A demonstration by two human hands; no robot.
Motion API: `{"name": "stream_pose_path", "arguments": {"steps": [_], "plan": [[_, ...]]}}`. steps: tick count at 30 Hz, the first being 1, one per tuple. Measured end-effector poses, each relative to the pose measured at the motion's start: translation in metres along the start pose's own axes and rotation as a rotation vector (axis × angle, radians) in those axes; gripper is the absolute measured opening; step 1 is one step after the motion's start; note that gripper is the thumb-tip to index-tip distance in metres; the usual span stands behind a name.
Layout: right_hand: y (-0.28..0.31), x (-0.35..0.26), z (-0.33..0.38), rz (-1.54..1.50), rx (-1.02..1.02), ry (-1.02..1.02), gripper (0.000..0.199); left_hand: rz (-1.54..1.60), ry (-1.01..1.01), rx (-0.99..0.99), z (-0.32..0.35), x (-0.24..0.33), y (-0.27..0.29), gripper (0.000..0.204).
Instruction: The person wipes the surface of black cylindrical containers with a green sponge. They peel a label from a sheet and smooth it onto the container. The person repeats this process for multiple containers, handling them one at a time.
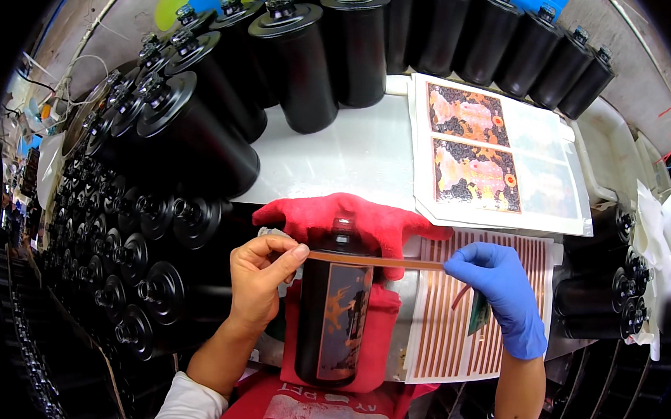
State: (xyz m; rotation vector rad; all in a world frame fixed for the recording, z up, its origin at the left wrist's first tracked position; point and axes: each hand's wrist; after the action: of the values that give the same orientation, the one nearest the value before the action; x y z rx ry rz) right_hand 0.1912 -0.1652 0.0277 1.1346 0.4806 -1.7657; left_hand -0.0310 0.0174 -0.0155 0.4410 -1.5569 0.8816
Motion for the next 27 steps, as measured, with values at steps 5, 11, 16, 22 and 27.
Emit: {"name": "stream_pose_path", "arguments": {"steps": [5, 11, 16, 22, 27], "plan": [[0.004, 0.006, -0.003, -0.017, 0.006, -0.020, 0.013, -0.066, -0.017, 0.007, -0.001, -0.001, -0.006, 0.004], [0.005, 0.012, -0.006, -0.057, -0.008, -0.012, 0.012, -0.104, -0.024, -0.011, -0.002, -0.003, -0.006, 0.005], [0.002, 0.015, -0.008, -0.040, -0.003, 0.014, 0.010, -0.053, -0.001, -0.016, -0.002, -0.009, -0.003, 0.009], [0.003, 0.014, -0.010, -0.032, -0.006, -0.037, 0.011, 0.384, 0.212, 0.096, 0.000, -0.017, -0.004, 0.022], [0.004, 0.020, -0.015, -0.051, -0.032, -0.045, 0.012, 0.378, 0.183, 0.069, 0.002, -0.018, -0.017, 0.026]]}}
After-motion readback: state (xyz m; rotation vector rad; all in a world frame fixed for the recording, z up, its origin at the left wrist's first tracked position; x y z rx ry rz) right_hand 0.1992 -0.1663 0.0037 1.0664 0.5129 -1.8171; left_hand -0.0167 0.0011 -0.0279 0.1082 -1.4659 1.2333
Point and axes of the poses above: each hand's wrist, its own z-axis away from the middle knuckle, its own y-axis out of the back of the hand, x = y × z, and after that the axes turned 6 degrees about -x, right-handed
